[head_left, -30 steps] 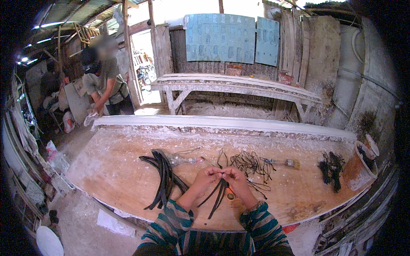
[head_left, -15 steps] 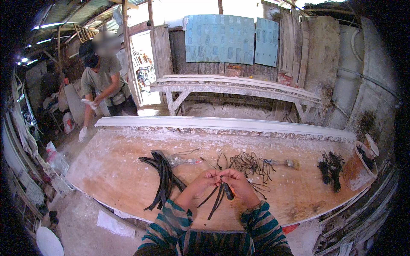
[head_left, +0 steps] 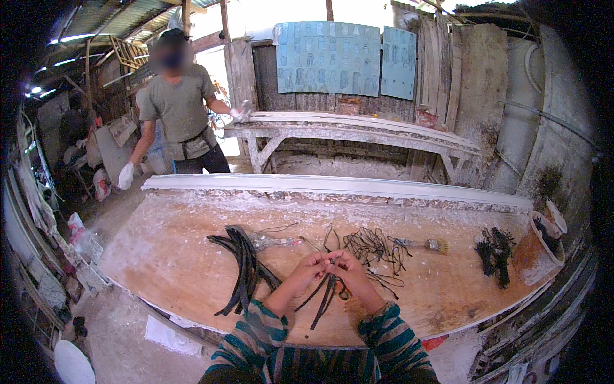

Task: The person strips and twists black rubber strips on a workbench while another person applies white paste to a long white object. The camera wearer then walks outside and returns to the bench.

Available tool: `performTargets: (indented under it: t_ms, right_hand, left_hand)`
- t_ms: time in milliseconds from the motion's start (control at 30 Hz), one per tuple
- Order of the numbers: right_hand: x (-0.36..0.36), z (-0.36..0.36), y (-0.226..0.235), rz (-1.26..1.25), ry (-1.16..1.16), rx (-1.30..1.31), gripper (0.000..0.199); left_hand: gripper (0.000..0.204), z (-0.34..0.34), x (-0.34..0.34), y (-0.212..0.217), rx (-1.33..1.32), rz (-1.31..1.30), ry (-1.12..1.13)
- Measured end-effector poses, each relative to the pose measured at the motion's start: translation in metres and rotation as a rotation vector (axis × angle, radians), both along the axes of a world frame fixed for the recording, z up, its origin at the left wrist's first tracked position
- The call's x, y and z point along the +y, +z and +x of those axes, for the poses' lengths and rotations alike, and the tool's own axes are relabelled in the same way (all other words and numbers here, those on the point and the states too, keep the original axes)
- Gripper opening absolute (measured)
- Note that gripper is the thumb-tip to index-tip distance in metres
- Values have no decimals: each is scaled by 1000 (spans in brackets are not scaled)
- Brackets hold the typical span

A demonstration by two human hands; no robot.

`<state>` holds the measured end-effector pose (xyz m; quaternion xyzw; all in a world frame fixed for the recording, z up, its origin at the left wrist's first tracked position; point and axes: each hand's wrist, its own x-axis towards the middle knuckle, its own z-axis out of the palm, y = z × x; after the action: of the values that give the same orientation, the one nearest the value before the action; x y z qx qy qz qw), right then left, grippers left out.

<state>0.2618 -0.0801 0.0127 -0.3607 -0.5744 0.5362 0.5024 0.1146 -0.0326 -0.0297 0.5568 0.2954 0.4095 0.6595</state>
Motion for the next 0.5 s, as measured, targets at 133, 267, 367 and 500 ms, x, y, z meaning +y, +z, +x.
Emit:
performTargets:
  t_ms: [133,267,367,500]
  right_hand:
    - [6,3,-8,-12,-31,47,15]
    - [11,4,-12,-1,11,100,14]
    - [11,6,-15,-39,1,137,13]
    - [5,6,-7,-70,-17,158,12]
  left_hand:
    - [10,-2,-3,6,15,58,5]
    - [10,-3,-6,10,15,71,9]
    - [10,-3,-6,9,7,74,0]
    - [10,-3,-6,10,8,129,-20]
